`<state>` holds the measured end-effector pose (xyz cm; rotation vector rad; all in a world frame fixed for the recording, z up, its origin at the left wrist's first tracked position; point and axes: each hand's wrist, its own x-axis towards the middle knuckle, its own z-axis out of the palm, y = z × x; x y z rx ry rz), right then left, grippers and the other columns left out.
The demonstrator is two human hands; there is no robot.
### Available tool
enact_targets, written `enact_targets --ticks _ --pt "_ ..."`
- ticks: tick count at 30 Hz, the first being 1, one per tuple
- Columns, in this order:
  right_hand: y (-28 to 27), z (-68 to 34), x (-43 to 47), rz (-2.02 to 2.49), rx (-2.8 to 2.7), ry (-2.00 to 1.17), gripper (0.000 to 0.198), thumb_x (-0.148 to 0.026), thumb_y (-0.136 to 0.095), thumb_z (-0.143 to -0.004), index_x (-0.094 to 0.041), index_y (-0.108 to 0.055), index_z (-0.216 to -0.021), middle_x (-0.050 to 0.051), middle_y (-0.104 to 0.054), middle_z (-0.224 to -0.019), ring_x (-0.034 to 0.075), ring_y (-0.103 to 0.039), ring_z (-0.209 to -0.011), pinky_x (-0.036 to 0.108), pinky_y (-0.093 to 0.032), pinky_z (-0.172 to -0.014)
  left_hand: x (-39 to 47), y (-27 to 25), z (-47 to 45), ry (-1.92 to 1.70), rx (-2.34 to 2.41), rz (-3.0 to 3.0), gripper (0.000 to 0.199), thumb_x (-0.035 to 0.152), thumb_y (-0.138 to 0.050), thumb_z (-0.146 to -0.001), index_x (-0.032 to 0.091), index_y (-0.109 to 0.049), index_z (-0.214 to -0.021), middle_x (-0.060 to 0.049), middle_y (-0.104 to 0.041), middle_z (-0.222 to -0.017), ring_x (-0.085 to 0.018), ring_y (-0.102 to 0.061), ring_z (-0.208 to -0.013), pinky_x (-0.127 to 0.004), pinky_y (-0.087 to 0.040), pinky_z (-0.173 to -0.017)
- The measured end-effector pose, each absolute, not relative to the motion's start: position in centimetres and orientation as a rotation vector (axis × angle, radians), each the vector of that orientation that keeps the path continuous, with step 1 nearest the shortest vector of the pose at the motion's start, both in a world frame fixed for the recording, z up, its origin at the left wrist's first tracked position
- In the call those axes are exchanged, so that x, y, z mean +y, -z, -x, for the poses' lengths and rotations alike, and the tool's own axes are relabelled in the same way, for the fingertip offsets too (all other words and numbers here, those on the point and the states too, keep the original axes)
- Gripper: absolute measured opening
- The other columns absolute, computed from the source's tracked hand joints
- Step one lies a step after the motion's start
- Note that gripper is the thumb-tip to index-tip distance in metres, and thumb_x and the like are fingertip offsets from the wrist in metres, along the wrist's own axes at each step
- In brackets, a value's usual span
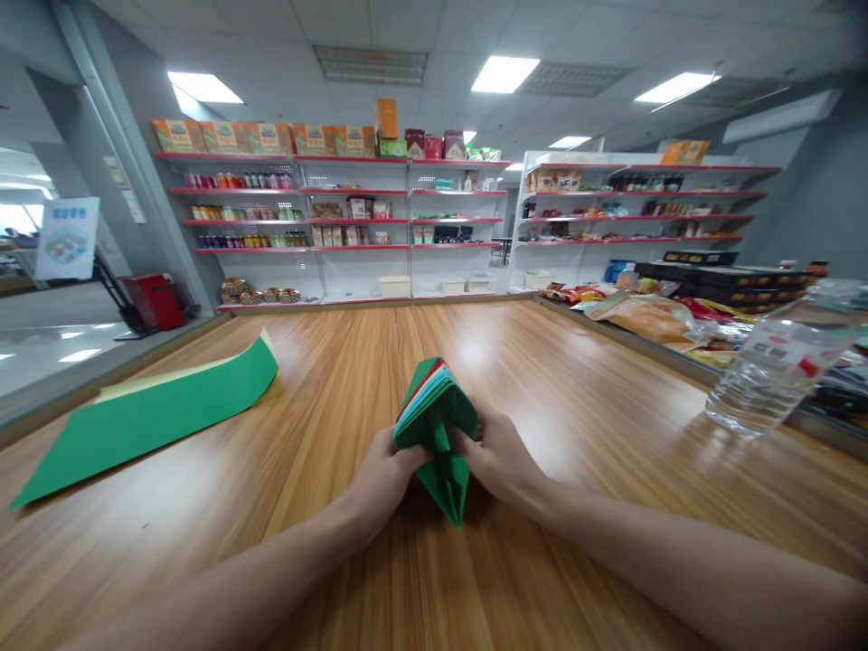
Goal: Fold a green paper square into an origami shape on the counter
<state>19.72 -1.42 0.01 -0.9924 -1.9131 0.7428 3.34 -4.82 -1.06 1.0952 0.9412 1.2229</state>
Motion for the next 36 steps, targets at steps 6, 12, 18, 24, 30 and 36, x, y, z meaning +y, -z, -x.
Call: enact_targets --ticks 6,12,18,24,30,36 --pt "0.2 -19.7 -1.3 1.011 -2.219 -0.872 0.017 -0.025 -0.053 -0.077 -0.015 -0.066 -0.081 0.002 -0.066 -0.074 0.019 -0.059 -0.071 0.026 -0.046 -0.064 -4.2 1.6 -3.0 -1.26 0.987 -1.138 0.011 0.016 -0.067 -0.061 0.013 -0.065 -0.071 -0.002 -0.064 -0.074 -0.019 -0.057 -0.073 -0.03 -0.046 -0.071" --pt "0.5 -19.5 -1.2 1.005 -2.179 -0.896 0.019 -0.021 -0.052 -0.075 -0.015 -0.066 -0.086 0.003 -0.066 -0.082 0.019 -0.059 -0.076 0.028 -0.047 -0.071 -4.2 1.3 -3.1 -1.249 0.991 -1.23 0.006 0.011 -0.063 -0.062 0.013 -0.063 -0.067 -0.001 -0.062 -0.071 -0.018 -0.056 -0.072 -0.029 -0.046 -0.07" --pt "1.0 -19.1 -1.4 0.985 -2.09 -0.981 0.015 -0.016 -0.051 -0.071 -0.015 -0.063 -0.081 0.002 -0.062 -0.079 0.017 -0.055 -0.073 0.026 -0.046 -0.069 -4.2 1.3 -3.2 -1.243 0.995 -1.202 0.011 0.006 -0.057 -0.06 0.013 -0.061 -0.068 0.0 -0.06 -0.064 -0.016 -0.055 -0.063 -0.028 -0.046 -0.063" --pt "0.2 -18.9 -1.0 1.084 -1.787 -1.355 0.007 -0.021 -0.051 -0.07 -0.017 -0.049 -0.064 -0.004 -0.044 -0.051 0.008 -0.039 -0.045 0.019 -0.032 -0.041 -5.0 0.0 -3.5 -1.017 0.879 -1.021 0.023 0.022 -0.057 -0.073 0.014 -0.053 -0.094 -0.004 -0.065 -0.07 -0.02 -0.065 -0.062 -0.032 -0.052 -0.057" --pt "-1.1 -19.3 -0.6 1.216 -1.699 -1.764 0.021 -0.031 -0.048 -0.073 -0.017 -0.048 -0.058 -0.005 -0.04 -0.039 0.006 -0.03 -0.032 0.017 -0.018 -0.031 -5.3 -0.3 -3.5 -0.871 0.833 -0.956 0.03 0.029 -0.052 -0.081 0.019 -0.035 -0.103 -0.005 -0.066 -0.063 -0.021 -0.067 -0.053 -0.025 -0.051 -0.046" --pt "-1.1 -19.6 -0.3 1.121 -1.58 -2.179 0.027 -0.035 -0.043 -0.078 -0.015 -0.05 -0.06 -0.003 -0.041 -0.042 0.005 -0.029 -0.033 0.015 -0.014 -0.031 -5.0 0.0 -3.5 -0.876 0.841 -0.915 0.021 0.029 -0.05 -0.081 0.017 -0.039 -0.095 -0.006 -0.066 -0.062 -0.017 -0.066 -0.05 -0.02 -0.049 -0.043"
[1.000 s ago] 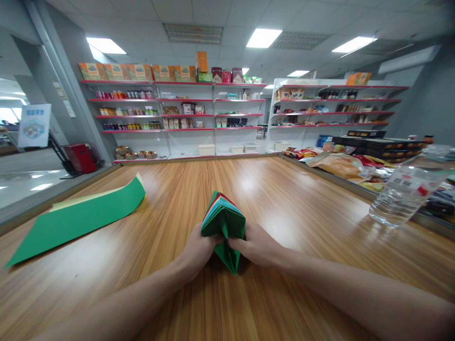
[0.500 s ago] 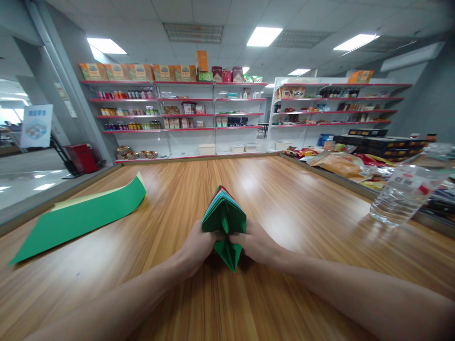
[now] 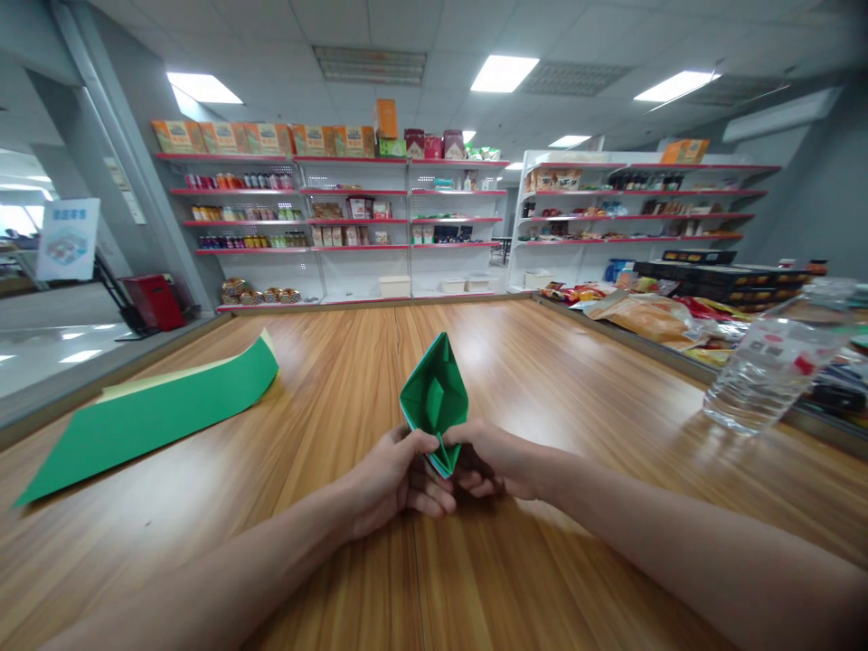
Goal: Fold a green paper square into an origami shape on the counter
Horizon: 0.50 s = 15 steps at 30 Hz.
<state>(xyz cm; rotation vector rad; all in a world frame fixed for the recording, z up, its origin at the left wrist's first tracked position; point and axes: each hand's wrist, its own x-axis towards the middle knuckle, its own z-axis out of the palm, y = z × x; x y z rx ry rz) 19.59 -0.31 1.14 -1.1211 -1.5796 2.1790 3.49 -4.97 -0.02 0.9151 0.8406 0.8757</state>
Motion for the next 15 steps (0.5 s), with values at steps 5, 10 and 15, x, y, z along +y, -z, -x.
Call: enact_targets --ticks 5,10,15 --pt "-0.8 -19.3 -0.5 1.174 -1.529 -2.083 0.024 -0.031 -0.044 -0.078 -0.017 -0.045 -0.059 -0.006 -0.035 -0.041 0.004 -0.021 -0.032 0.015 -0.01 -0.031 -5.0 0.1 -3.8 -0.898 0.89 -0.928 0.022 0.03 -0.05 -0.081 0.018 -0.038 -0.095 -0.005 -0.066 -0.058 -0.017 -0.065 -0.047 -0.02 -0.048 -0.04" --pt "-1.0 -18.8 -1.2 1.187 -1.537 -1.946 0.024 -0.029 -0.042 -0.079 -0.018 -0.041 -0.058 -0.006 -0.037 -0.042 0.004 -0.021 -0.031 0.016 -0.012 -0.03 -5.2 0.4 -4.0 -0.931 0.921 -0.945 0.019 0.034 -0.046 -0.084 0.018 -0.037 -0.093 -0.005 -0.065 -0.055 -0.018 -0.064 -0.045 -0.02 -0.046 -0.038" --pt "-0.7 -18.8 -1.2 1.184 -1.592 -1.899 0.024 -0.03 -0.043 -0.077 -0.018 -0.04 -0.056 -0.007 -0.034 -0.038 0.004 -0.02 -0.029 0.016 -0.014 -0.028 -5.4 0.2 -3.8 -0.896 0.854 -0.94 0.022 0.032 -0.047 -0.083 0.017 -0.039 -0.097 -0.009 -0.068 -0.065 -0.02 -0.068 -0.054 -0.025 -0.05 -0.047"
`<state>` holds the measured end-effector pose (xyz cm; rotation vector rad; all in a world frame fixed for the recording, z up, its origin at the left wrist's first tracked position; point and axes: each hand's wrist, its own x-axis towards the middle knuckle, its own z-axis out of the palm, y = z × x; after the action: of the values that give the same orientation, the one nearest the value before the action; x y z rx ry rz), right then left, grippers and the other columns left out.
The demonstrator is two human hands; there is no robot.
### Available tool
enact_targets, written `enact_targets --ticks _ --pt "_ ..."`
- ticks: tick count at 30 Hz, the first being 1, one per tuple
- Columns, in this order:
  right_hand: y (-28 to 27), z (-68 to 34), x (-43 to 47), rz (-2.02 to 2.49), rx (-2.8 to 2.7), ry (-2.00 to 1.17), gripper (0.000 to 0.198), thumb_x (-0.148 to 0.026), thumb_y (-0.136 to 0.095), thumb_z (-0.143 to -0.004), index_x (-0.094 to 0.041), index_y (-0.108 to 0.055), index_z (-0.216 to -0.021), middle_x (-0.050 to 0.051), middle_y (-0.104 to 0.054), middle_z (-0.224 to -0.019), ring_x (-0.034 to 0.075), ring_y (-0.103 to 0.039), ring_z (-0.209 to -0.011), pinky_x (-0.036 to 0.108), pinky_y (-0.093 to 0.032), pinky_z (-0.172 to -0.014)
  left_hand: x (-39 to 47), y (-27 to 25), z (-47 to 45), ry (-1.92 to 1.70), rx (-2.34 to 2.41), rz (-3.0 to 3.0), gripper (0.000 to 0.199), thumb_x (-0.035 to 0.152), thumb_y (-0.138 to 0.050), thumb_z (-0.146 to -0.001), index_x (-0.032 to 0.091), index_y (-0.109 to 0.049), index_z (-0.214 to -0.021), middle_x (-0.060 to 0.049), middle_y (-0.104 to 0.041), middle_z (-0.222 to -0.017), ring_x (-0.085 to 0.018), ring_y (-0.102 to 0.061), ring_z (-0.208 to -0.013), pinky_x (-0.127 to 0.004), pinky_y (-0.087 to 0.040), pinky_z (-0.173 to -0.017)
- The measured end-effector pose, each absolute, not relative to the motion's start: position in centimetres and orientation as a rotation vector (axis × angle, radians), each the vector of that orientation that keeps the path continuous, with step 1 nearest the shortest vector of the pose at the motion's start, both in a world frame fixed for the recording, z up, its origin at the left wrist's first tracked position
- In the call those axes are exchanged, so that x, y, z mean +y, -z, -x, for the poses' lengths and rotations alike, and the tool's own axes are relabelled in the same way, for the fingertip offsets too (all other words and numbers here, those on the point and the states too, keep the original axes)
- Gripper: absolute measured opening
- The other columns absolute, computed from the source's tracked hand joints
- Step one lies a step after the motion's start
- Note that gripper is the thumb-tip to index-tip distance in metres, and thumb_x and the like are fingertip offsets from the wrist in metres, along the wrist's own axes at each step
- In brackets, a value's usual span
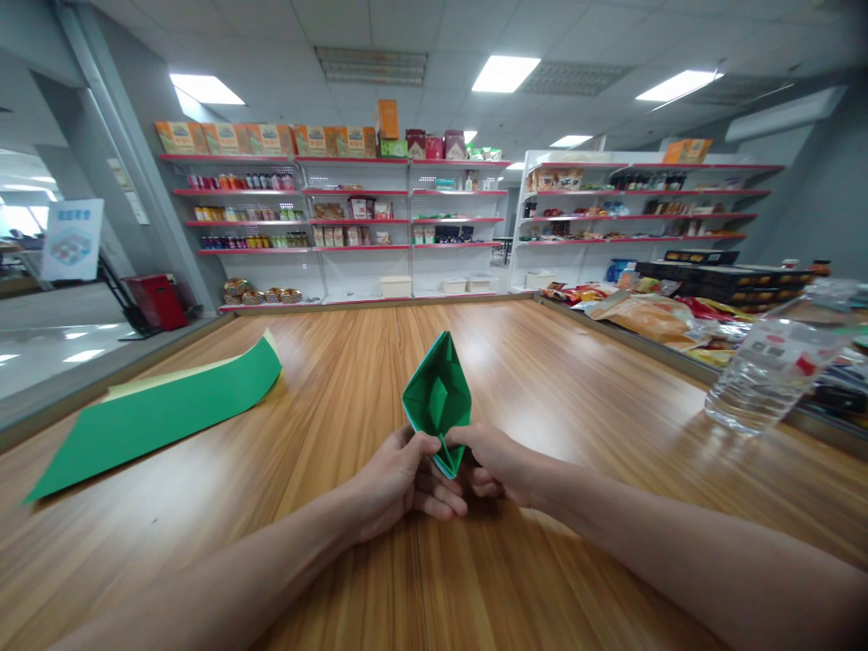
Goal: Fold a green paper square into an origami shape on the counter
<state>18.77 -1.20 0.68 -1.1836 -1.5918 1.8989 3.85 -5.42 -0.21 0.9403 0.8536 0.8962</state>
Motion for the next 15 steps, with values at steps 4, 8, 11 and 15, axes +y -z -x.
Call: enact_targets --ticks 4,8,11,15 --pt "-0.46 -18.81 -1.21 1.175 -1.685 -1.789 0.021 -0.027 -0.046 -0.073 -0.017 -0.045 -0.054 -0.005 -0.038 -0.035 0.006 -0.027 -0.027 0.017 -0.017 -0.026 -5.41 0.08 -3.76 -0.909 0.744 -0.93 0.024 0.024 -0.049 -0.078 0.013 -0.047 -0.1 -0.012 -0.069 -0.077 -0.023 -0.069 -0.07 -0.03 -0.053 -0.057" --pt "-0.43 -18.91 -1.53 1.187 -1.894 -1.486 0.022 -0.028 -0.048 -0.076 -0.017 -0.049 -0.058 -0.004 -0.042 -0.041 0.007 -0.035 -0.031 0.019 -0.025 -0.029 -5.17 0.42 -3.77 -1.017 0.767 -0.909 0.021 0.016 -0.05 -0.071 0.011 -0.054 -0.091 -0.009 -0.067 -0.069 -0.023 -0.067 -0.065 -0.03 -0.052 -0.054" --pt "-0.36 -19.04 -1.64 1.152 -2.043 -1.154 0.021 -0.028 -0.046 -0.08 -0.015 -0.054 -0.065 0.001 -0.055 -0.054 0.012 -0.049 -0.045 0.021 -0.036 -0.039 -5.17 0.54 -3.92 -1.035 0.779 -0.937 0.021 0.016 -0.054 -0.07 0.011 -0.056 -0.09 -0.009 -0.068 -0.071 -0.021 -0.066 -0.063 -0.033 -0.053 -0.058" --pt "-0.23 -19.03 -1.73 1.055 -2.099 -0.937 0.016 -0.022 -0.045 -0.08 -0.015 -0.058 -0.074 0.004 -0.063 -0.072 0.016 -0.059 -0.069 0.025 -0.046 -0.06 -5.5 0.61 -4.36 -1.082 0.851 -0.966 0.019 0.016 -0.058 -0.07 0.013 -0.055 -0.089 -0.006 -0.067 -0.069 -0.021 -0.066 -0.061 -0.034 -0.053 -0.057"
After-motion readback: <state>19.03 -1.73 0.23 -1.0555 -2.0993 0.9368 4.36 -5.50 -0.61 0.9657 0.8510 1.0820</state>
